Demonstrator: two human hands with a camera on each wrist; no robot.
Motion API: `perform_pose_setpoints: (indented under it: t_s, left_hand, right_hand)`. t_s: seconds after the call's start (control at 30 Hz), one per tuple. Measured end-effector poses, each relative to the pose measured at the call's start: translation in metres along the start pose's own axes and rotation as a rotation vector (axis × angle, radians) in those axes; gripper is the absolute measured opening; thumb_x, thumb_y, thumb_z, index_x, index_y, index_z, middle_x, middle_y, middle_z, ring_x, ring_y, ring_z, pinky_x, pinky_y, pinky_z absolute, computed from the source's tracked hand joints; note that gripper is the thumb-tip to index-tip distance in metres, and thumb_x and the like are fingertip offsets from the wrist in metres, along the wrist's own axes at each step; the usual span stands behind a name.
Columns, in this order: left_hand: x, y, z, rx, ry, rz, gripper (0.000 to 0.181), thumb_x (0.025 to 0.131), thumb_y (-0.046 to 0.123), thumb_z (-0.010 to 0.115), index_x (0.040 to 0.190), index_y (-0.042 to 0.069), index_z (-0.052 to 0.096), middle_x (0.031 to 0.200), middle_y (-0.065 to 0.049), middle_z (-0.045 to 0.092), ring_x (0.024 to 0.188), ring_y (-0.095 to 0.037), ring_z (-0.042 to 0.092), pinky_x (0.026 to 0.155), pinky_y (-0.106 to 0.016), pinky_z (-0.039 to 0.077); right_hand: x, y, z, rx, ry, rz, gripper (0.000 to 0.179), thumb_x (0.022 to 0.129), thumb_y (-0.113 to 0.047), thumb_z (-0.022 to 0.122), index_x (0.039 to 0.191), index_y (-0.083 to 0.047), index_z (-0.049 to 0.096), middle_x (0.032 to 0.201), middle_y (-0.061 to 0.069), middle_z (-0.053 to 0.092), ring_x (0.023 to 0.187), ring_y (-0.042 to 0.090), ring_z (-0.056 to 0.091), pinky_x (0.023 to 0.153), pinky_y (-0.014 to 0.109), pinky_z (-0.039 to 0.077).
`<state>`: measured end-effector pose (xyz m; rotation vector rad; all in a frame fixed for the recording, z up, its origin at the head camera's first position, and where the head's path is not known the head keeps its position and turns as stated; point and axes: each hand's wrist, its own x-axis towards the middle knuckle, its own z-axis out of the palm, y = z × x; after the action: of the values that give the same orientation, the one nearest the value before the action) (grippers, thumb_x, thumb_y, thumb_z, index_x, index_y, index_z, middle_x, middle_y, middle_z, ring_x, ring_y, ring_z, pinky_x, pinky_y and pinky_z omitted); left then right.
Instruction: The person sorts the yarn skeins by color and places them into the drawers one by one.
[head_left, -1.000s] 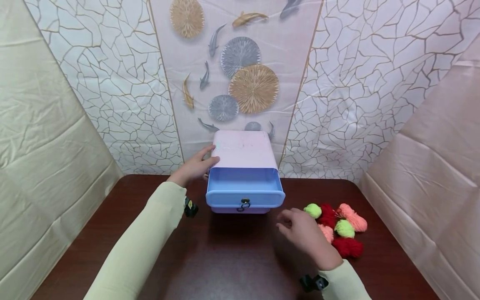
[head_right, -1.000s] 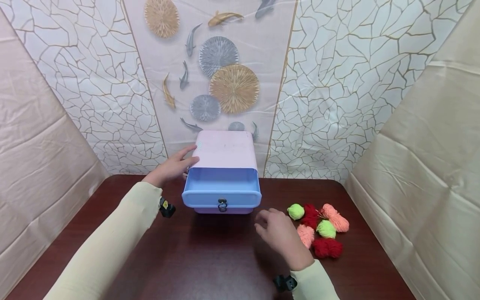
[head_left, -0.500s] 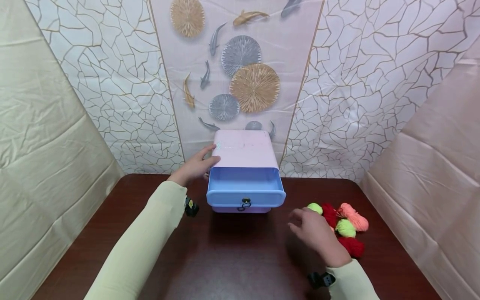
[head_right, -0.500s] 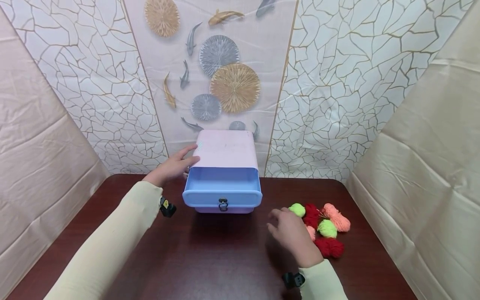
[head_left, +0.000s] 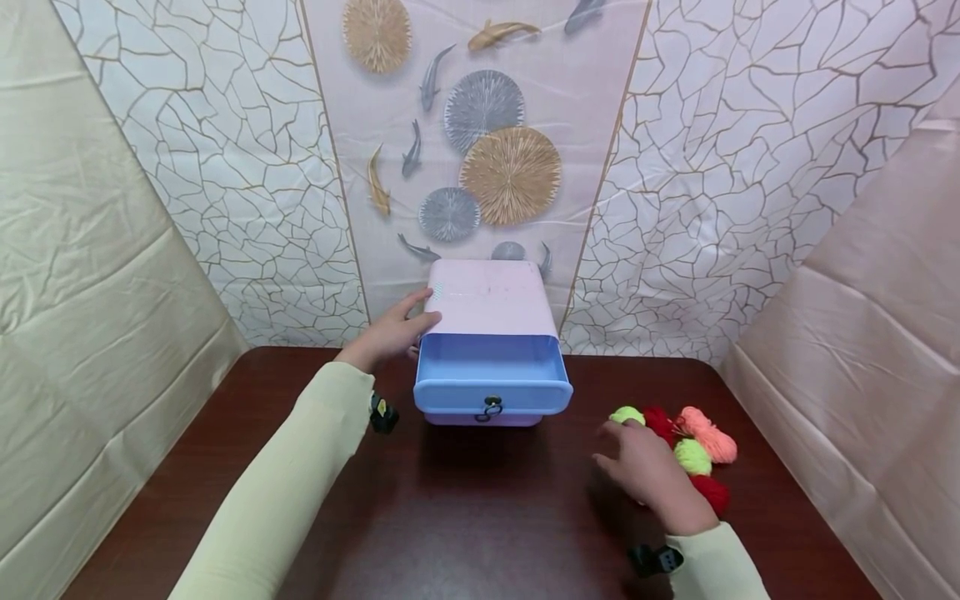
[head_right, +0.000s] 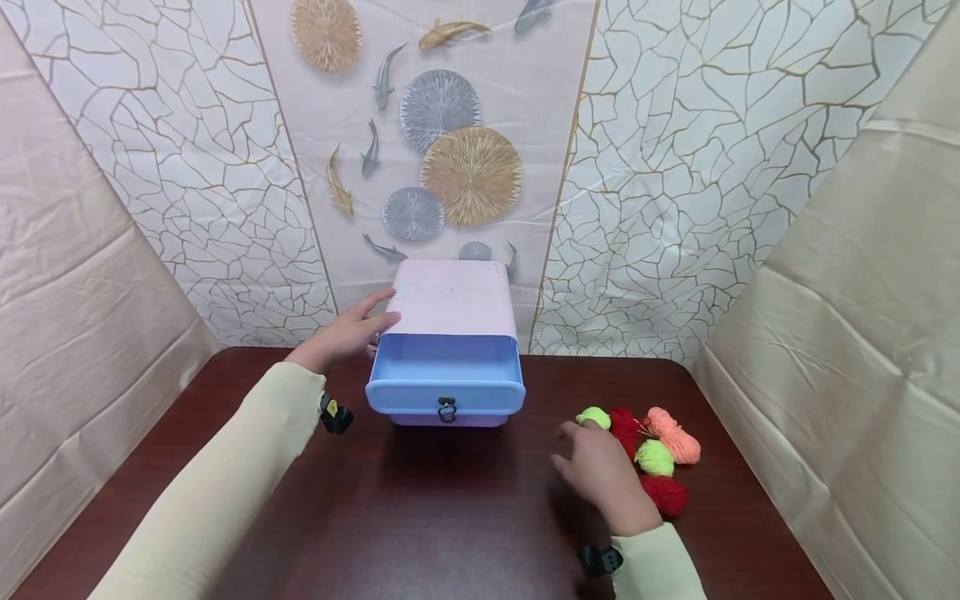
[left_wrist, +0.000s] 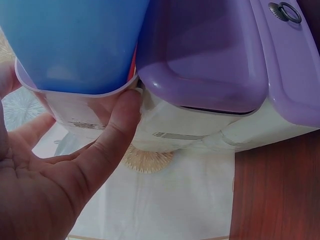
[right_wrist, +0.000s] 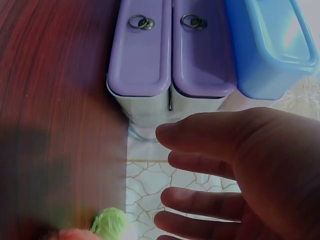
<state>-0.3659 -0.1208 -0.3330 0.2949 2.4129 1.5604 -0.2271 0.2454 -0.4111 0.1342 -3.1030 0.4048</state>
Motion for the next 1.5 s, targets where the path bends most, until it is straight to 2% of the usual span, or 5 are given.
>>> perform_pose_setpoints:
  t_s: [0.4,0.63,0.97,1.17,1.5]
  left_hand:
    - [-0.004,0.005,0.0,-0.016,-0.017,0.008,0.068,0.099,0.044,0.051,0.156,0.032,0.015,0.141,-0.023,0.048,0.11,-0.04,0.062,0.084,-0.051,0.055]
    - [-0.001,0.003,0.0,-0.026,-0.002,0.007,0.068,0.098,0.043,0.053,0.155,0.033,0.018,0.139,-0.023,0.05,0.109,-0.039,0.062,0.081,-0.048,0.056]
    - [-0.001,0.001,-0.001,-0.022,-0.001,0.013,0.067,0.098,0.043,0.053,0.155,0.033,0.018,0.137,-0.023,0.05,0.108,-0.039,0.062,0.079,-0.047,0.057]
    - [0.0,0.0,-0.001,-0.027,0.0,0.004,0.068,0.098,0.042,0.052,0.155,0.032,0.018,0.136,-0.024,0.051,0.107,-0.038,0.063,0.076,-0.045,0.058]
    - [0.0,0.0,-0.001,-0.041,-0.004,0.008,0.068,0.098,0.041,0.052,0.155,0.032,0.017,0.135,-0.025,0.052,0.104,-0.037,0.064,0.082,-0.051,0.056]
  right_hand:
    - [-0.002,0.019,0.002,0.0,-0.025,0.025,0.058,0.079,-0.029,0.079,0.125,0.001,0.061,0.107,0.018,0.061,0.081,0.022,0.055,0.075,0.044,0.055]
    - [-0.004,0.027,0.0,0.021,-0.031,0.057,0.054,0.081,-0.027,0.077,0.122,0.003,0.061,0.09,0.011,0.055,0.066,0.017,0.053,0.068,0.04,0.051]
    - [-0.006,0.036,0.003,-0.015,0.007,0.058,0.046,0.078,-0.026,0.075,0.114,0.0,0.065,0.099,0.018,0.061,0.081,0.027,0.059,0.076,0.051,0.052]
    - [-0.006,0.041,0.005,-0.041,-0.019,0.074,0.051,0.079,-0.029,0.074,0.12,0.0,0.064,0.105,0.02,0.063,0.091,0.032,0.06,0.076,0.052,0.053]
    - [-0.002,0.049,0.016,-0.064,-0.066,0.102,0.056,0.078,-0.036,0.077,0.12,-0.002,0.063,0.108,0.021,0.061,0.091,0.032,0.06,0.071,0.052,0.052]
